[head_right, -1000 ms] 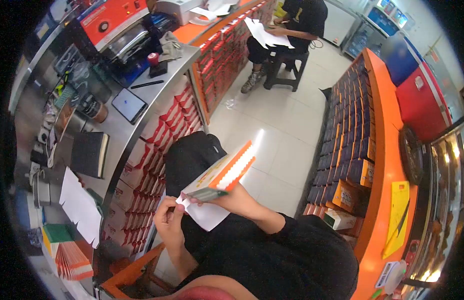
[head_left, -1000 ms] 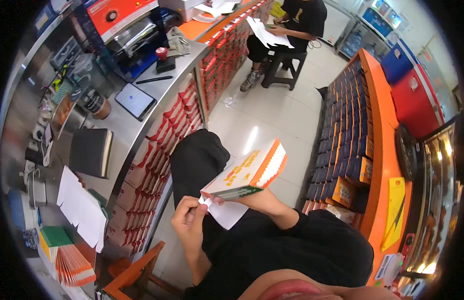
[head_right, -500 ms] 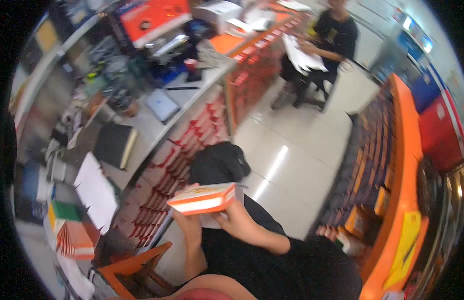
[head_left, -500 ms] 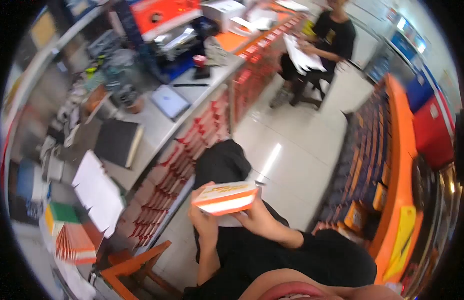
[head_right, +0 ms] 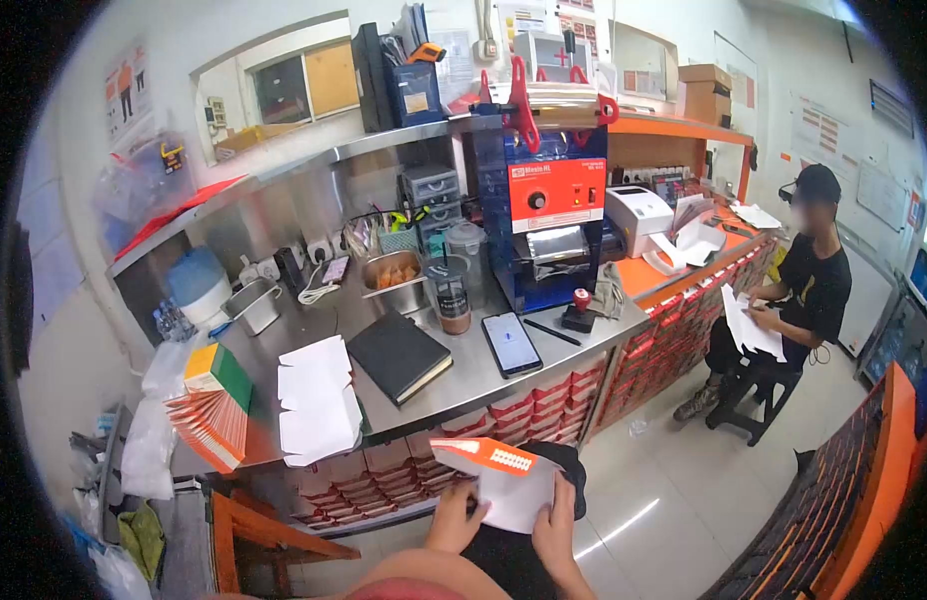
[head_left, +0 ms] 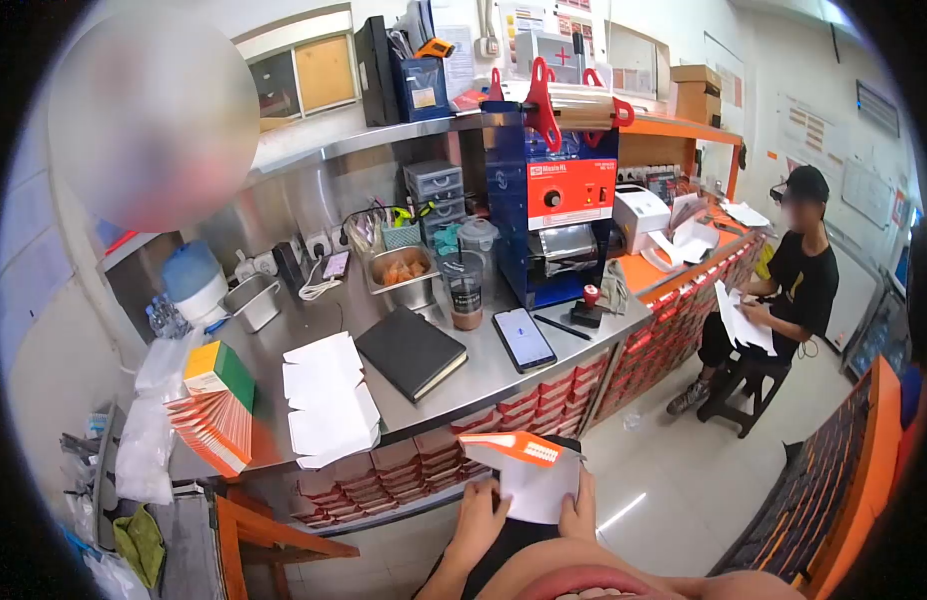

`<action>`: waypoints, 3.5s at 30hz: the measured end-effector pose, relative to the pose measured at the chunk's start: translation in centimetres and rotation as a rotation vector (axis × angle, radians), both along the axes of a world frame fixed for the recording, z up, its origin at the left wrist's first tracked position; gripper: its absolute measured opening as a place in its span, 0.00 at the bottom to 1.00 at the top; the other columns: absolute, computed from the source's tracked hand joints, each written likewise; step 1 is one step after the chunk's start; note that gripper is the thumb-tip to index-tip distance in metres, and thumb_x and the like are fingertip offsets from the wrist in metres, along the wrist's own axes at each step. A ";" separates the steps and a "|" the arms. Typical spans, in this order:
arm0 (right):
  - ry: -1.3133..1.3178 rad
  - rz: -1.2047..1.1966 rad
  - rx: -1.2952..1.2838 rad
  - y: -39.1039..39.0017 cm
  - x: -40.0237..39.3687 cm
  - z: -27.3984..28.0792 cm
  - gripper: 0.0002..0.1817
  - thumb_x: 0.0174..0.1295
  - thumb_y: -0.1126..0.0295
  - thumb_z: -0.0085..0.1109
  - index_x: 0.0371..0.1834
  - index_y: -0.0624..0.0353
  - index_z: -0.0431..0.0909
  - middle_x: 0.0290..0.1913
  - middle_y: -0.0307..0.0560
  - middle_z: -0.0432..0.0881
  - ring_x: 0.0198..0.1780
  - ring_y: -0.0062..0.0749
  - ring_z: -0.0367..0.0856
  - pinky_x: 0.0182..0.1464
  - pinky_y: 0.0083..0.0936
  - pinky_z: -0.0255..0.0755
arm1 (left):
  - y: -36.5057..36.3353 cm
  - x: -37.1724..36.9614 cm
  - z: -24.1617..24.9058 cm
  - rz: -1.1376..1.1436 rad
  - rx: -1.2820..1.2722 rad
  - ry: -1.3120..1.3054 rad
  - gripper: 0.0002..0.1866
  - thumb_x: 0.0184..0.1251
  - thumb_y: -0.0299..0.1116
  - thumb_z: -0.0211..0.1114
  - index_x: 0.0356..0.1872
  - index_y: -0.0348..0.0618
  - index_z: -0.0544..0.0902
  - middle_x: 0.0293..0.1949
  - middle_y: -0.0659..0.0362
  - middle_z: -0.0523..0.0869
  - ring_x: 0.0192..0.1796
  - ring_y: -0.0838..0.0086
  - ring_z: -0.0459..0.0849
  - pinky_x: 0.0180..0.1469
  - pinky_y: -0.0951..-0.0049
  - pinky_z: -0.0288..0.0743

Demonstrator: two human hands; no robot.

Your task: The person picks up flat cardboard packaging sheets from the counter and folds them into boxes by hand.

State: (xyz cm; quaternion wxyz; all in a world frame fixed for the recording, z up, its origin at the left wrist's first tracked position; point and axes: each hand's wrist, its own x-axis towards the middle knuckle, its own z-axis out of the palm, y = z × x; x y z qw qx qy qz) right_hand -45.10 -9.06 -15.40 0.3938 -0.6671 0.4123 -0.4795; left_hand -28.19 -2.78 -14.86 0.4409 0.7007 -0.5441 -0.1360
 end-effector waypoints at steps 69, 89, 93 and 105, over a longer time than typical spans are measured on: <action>-0.238 0.009 0.113 2.6 0.2 8.3 0.29 0.58 0.80 0.63 0.66 0.60 0.72 0.36 0.39 0.83 0.51 0.26 0.82 0.61 0.27 0.71 | -0.1 -3.9 0.9 -0.085 -0.140 1.472 0.15 0.70 0.22 0.59 0.55 0.29 0.75 0.54 0.47 0.80 0.55 0.62 0.83 0.56 0.68 0.84; -0.114 0.053 0.100 2.5 0.0 8.4 0.28 0.60 0.78 0.62 0.66 0.60 0.70 0.38 0.40 0.82 0.50 0.28 0.82 0.61 0.27 0.70 | 0.3 -4.0 1.7 -0.067 -0.071 1.428 0.13 0.71 0.22 0.60 0.54 0.29 0.76 0.54 0.49 0.81 0.53 0.67 0.84 0.55 0.72 0.83; -0.273 0.055 0.129 2.7 0.1 8.8 0.31 0.60 0.79 0.63 0.69 0.59 0.66 0.38 0.40 0.81 0.51 0.29 0.82 0.63 0.30 0.70 | 0.2 -4.2 2.0 -0.062 -0.126 1.432 0.11 0.71 0.22 0.60 0.51 0.29 0.78 0.51 0.49 0.82 0.51 0.67 0.85 0.53 0.73 0.85; -0.284 0.076 0.146 3.1 0.8 8.2 0.31 0.60 0.78 0.64 0.68 0.59 0.66 0.38 0.41 0.83 0.52 0.30 0.83 0.65 0.32 0.69 | 0.6 -4.0 2.5 -0.055 -0.143 1.412 0.10 0.70 0.22 0.61 0.49 0.30 0.78 0.49 0.50 0.82 0.49 0.69 0.85 0.51 0.72 0.86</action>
